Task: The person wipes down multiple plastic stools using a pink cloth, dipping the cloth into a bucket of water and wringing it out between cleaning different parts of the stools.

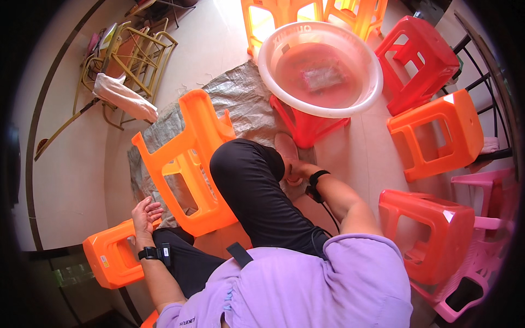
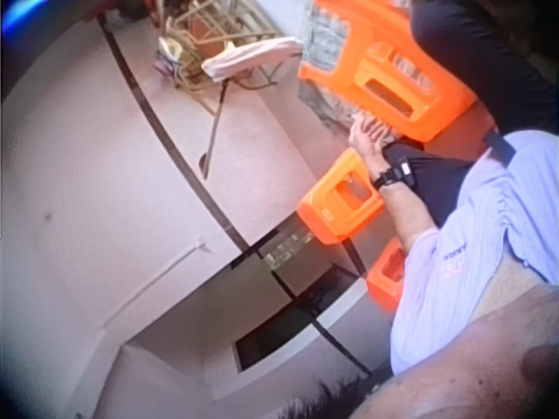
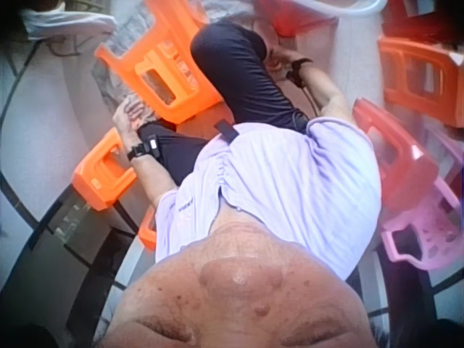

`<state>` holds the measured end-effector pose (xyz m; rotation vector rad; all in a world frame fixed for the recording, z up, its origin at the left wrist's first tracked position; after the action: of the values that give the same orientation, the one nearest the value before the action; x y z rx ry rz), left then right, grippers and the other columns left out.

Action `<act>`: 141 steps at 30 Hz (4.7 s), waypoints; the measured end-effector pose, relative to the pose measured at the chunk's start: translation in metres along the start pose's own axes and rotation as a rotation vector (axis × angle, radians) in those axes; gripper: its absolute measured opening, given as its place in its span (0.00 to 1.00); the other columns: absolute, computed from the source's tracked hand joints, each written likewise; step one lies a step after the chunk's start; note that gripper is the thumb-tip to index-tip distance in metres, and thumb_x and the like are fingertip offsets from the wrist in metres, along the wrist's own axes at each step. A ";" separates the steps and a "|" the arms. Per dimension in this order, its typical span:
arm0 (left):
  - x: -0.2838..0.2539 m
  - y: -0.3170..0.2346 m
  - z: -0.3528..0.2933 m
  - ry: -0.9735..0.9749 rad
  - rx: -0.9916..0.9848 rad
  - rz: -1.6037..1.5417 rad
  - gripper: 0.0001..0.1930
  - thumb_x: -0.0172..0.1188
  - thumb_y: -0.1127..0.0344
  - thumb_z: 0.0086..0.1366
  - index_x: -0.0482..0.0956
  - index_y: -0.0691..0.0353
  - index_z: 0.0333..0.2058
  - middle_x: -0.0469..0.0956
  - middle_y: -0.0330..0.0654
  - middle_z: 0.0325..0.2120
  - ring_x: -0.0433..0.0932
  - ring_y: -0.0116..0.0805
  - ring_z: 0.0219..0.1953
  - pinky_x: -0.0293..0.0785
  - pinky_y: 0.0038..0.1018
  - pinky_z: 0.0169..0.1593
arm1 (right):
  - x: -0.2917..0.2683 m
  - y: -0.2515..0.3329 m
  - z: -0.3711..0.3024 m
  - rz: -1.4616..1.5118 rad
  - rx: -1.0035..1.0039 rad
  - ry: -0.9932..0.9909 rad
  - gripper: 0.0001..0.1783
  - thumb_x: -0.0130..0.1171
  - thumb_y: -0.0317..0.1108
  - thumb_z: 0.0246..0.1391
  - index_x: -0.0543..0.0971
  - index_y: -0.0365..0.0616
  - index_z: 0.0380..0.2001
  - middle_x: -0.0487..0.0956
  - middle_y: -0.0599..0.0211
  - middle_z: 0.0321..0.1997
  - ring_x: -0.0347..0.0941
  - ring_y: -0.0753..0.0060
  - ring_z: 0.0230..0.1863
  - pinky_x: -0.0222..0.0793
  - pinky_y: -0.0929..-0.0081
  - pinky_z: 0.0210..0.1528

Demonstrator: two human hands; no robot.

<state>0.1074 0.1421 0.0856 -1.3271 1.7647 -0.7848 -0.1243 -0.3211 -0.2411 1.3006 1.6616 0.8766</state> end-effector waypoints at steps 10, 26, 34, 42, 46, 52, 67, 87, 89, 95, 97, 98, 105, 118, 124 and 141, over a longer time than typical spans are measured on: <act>0.009 -0.005 0.002 -0.011 -0.016 0.048 0.19 0.59 0.58 0.58 0.74 0.65 0.44 0.80 0.50 0.28 0.80 0.42 0.24 0.77 0.30 0.26 | -0.024 0.081 -0.045 -0.244 0.266 -0.306 0.20 0.59 0.50 0.42 0.82 0.46 0.33 0.81 0.64 0.33 0.77 0.71 0.40 0.70 0.72 0.41; 0.031 -0.012 0.004 0.044 -0.008 0.054 0.18 0.58 0.58 0.59 0.73 0.65 0.43 0.80 0.50 0.28 0.80 0.40 0.24 0.77 0.28 0.25 | -0.028 0.054 -0.060 0.250 0.368 -0.111 0.22 0.49 0.24 0.51 0.74 0.51 0.51 0.78 0.66 0.40 0.75 0.68 0.36 0.70 0.74 0.41; 0.025 -0.008 0.008 0.034 -0.015 0.034 0.17 0.58 0.58 0.59 0.73 0.64 0.43 0.79 0.49 0.27 0.80 0.41 0.23 0.78 0.28 0.25 | -0.026 0.045 -0.042 -0.207 0.244 -0.410 0.19 0.51 0.32 0.49 0.75 0.47 0.47 0.80 0.58 0.42 0.77 0.67 0.39 0.70 0.71 0.38; 0.033 -0.008 0.007 0.044 -0.017 0.041 0.18 0.59 0.58 0.59 0.73 0.64 0.43 0.79 0.49 0.27 0.80 0.41 0.23 0.77 0.28 0.25 | -0.027 0.033 -0.046 0.193 0.208 -0.135 0.17 0.51 0.27 0.51 0.75 0.49 0.46 0.77 0.67 0.29 0.74 0.75 0.25 0.67 0.75 0.27; 0.024 -0.011 0.000 0.023 -0.006 0.044 0.18 0.59 0.58 0.59 0.74 0.64 0.43 0.79 0.49 0.27 0.80 0.41 0.23 0.77 0.28 0.25 | -0.026 0.064 -0.056 0.255 0.247 -0.150 0.19 0.50 0.24 0.52 0.75 0.48 0.48 0.76 0.69 0.28 0.73 0.75 0.26 0.68 0.75 0.29; 0.020 -0.008 0.005 0.005 -0.005 0.062 0.17 0.59 0.58 0.59 0.74 0.64 0.42 0.79 0.49 0.27 0.80 0.41 0.23 0.77 0.28 0.25 | -0.030 0.016 -0.027 -0.274 0.229 -0.310 0.18 0.47 0.31 0.54 0.74 0.48 0.48 0.80 0.55 0.37 0.76 0.56 0.40 0.68 0.64 0.42; 0.023 -0.010 -0.002 0.018 -0.012 0.015 0.16 0.57 0.60 0.61 0.73 0.65 0.43 0.79 0.48 0.26 0.79 0.37 0.21 0.77 0.26 0.24 | -0.035 -0.005 -0.003 -0.124 0.086 -0.098 0.17 0.51 0.37 0.49 0.80 0.45 0.41 0.78 0.50 0.47 0.73 0.49 0.50 0.68 0.58 0.46; 0.026 -0.012 -0.002 0.035 -0.018 -0.006 0.16 0.57 0.60 0.60 0.73 0.65 0.42 0.79 0.48 0.26 0.79 0.37 0.21 0.77 0.26 0.23 | -0.017 -0.004 -0.013 -0.052 0.198 -0.085 0.15 0.57 0.39 0.47 0.79 0.48 0.40 0.81 0.58 0.40 0.75 0.59 0.44 0.67 0.66 0.46; 0.026 -0.011 -0.002 0.041 -0.011 -0.015 0.16 0.57 0.60 0.60 0.73 0.65 0.43 0.79 0.48 0.26 0.79 0.37 0.21 0.76 0.26 0.23 | -0.020 -0.034 -0.002 0.084 0.151 -0.042 0.15 0.60 0.38 0.46 0.80 0.47 0.39 0.81 0.59 0.39 0.75 0.64 0.43 0.66 0.67 0.46; 0.006 -0.003 -0.004 -0.023 -0.017 -0.002 0.16 0.57 0.60 0.60 0.73 0.65 0.42 0.79 0.49 0.26 0.79 0.38 0.22 0.76 0.27 0.24 | -0.026 0.003 -0.027 0.123 0.567 -0.337 0.25 0.56 0.50 0.47 0.79 0.41 0.42 0.80 0.56 0.43 0.74 0.64 0.48 0.64 0.71 0.51; 0.011 -0.005 -0.005 -0.007 -0.021 -0.006 0.16 0.57 0.60 0.60 0.73 0.64 0.42 0.79 0.49 0.27 0.79 0.38 0.22 0.76 0.27 0.25 | -0.039 0.026 -0.042 -0.041 0.538 -0.420 0.24 0.59 0.50 0.44 0.81 0.42 0.38 0.81 0.58 0.39 0.76 0.70 0.44 0.68 0.71 0.45; 0.009 -0.005 -0.006 -0.011 -0.021 -0.005 0.16 0.57 0.60 0.60 0.73 0.64 0.42 0.79 0.49 0.27 0.79 0.38 0.22 0.76 0.27 0.25 | -0.038 0.043 -0.049 -0.041 0.536 -0.417 0.24 0.59 0.50 0.44 0.81 0.42 0.38 0.81 0.58 0.39 0.76 0.70 0.44 0.68 0.71 0.45; 0.011 -0.006 -0.004 0.004 -0.014 -0.007 0.16 0.57 0.60 0.60 0.73 0.64 0.41 0.79 0.49 0.26 0.79 0.39 0.22 0.76 0.28 0.24 | -0.031 0.056 -0.055 -0.045 0.375 -0.311 0.21 0.61 0.44 0.42 0.81 0.41 0.37 0.81 0.58 0.35 0.77 0.66 0.39 0.68 0.68 0.40; 0.020 -0.009 0.004 0.057 0.018 -0.046 0.16 0.59 0.59 0.58 0.73 0.63 0.40 0.79 0.48 0.25 0.79 0.40 0.21 0.76 0.29 0.23 | -0.036 0.066 -0.074 0.620 0.329 -0.164 0.15 0.61 0.39 0.53 0.80 0.35 0.31 0.80 0.60 0.30 0.77 0.68 0.26 0.68 0.76 0.21; 0.019 -0.010 -0.002 0.035 0.025 -0.047 0.16 0.57 0.60 0.59 0.74 0.65 0.42 0.79 0.47 0.25 0.79 0.37 0.21 0.75 0.27 0.23 | -0.117 0.296 -0.122 0.530 -0.161 -0.208 0.14 0.57 0.39 0.56 0.79 0.40 0.38 0.80 0.66 0.28 0.77 0.76 0.25 0.71 0.81 0.27; 0.016 -0.009 -0.008 0.016 0.032 -0.066 0.16 0.56 0.61 0.60 0.73 0.66 0.42 0.79 0.47 0.23 0.78 0.36 0.19 0.75 0.27 0.22 | -0.274 0.213 -0.064 -0.465 0.370 -0.379 0.20 0.58 0.36 0.49 0.78 0.47 0.47 0.80 0.65 0.44 0.76 0.65 0.41 0.74 0.70 0.39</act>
<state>0.1022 0.1241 0.0938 -1.3672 1.7215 -0.8593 -0.0655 -0.5434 0.0266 1.1509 1.7541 0.0413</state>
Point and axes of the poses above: each hand's wrist, its own z-axis towards the middle knuckle, its own x-axis out of the palm, y = z × x, the point moved 8 cm from there along z, towards the middle knuckle
